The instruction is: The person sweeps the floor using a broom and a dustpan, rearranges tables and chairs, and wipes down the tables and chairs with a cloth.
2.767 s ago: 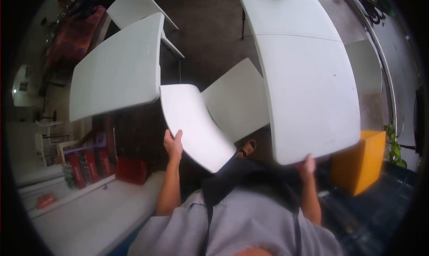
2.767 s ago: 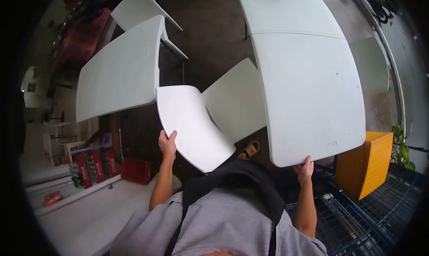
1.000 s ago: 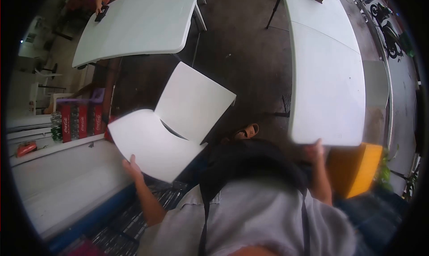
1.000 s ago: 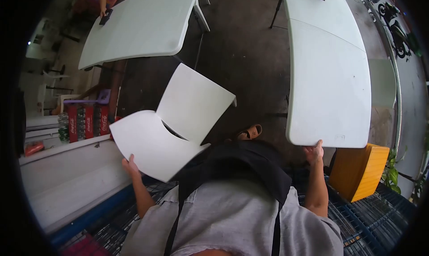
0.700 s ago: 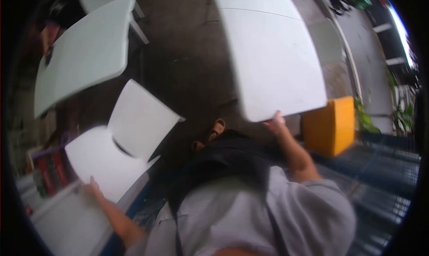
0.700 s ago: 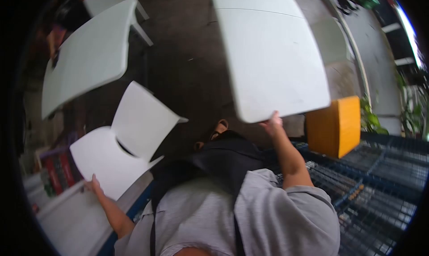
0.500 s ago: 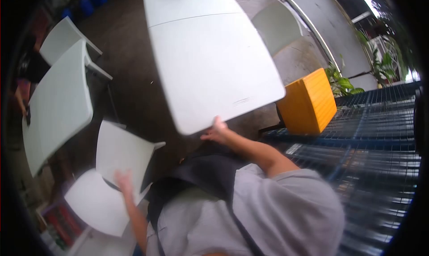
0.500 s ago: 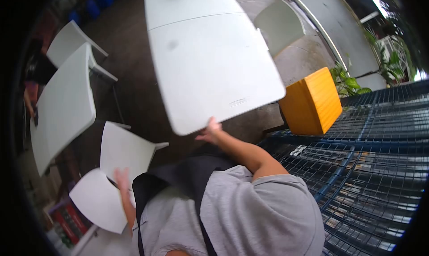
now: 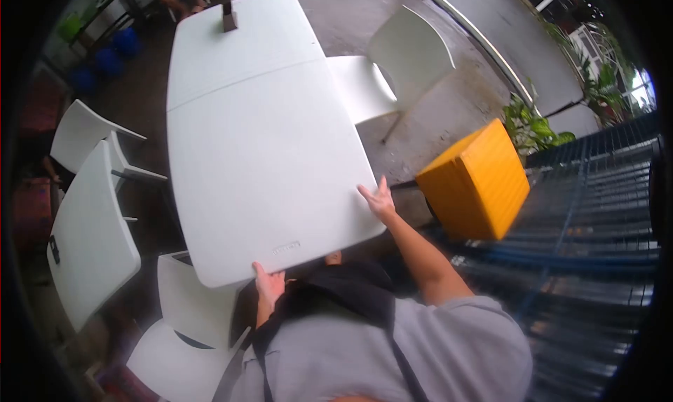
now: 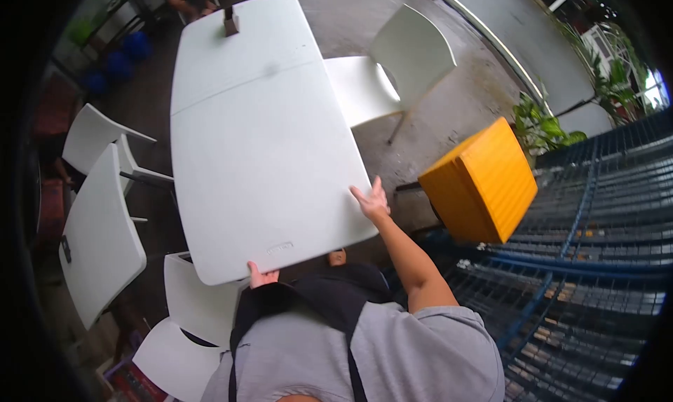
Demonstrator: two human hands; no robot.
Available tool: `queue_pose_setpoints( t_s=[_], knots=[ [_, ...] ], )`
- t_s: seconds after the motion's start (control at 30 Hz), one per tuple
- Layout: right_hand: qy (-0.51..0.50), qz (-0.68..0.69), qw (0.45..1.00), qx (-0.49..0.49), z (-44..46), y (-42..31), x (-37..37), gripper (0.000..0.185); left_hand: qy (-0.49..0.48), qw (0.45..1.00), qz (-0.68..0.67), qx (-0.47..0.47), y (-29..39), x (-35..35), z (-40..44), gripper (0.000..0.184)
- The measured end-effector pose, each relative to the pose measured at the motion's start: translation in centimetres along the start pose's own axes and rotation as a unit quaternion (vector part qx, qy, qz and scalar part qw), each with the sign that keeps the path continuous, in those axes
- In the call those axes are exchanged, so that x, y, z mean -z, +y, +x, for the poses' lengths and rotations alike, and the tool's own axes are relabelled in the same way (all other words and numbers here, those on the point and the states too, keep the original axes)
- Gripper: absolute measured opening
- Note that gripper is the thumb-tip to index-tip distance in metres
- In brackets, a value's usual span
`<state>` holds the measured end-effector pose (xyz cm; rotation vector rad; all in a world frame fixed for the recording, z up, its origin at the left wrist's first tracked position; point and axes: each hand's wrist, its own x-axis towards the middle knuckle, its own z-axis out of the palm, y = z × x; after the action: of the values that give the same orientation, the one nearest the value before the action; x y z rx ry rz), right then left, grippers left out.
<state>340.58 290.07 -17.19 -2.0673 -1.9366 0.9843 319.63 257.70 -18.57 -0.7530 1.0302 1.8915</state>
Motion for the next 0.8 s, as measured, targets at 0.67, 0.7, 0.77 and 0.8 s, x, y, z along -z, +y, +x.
queue_pose_setpoints(
  t_s=[0.67,0.7,0.77,0.8],
  knots=[
    [-0.361,-0.050,0.913,0.184,2.6,-10.4,-0.9,0.070,0.079,0.985,0.039,-0.149,25.2,6.0,10.4,0.058],
    [-0.301,-0.012,0.941,0.152,7.1,-11.0,2.0,0.065,0.129,0.973,0.027,-0.190,24.3,4.4,10.0,0.057],
    [-0.109,0.003,0.980,0.169,17.7,-11.2,7.3,0.053,0.411,0.847,0.134,-0.311,20.7,-2.8,6.3,0.060],
    [-0.059,0.032,0.981,0.182,24.0,-10.8,10.1,0.054,0.609,0.667,0.235,-0.361,18.0,-9.9,4.4,0.065]
  ],
)
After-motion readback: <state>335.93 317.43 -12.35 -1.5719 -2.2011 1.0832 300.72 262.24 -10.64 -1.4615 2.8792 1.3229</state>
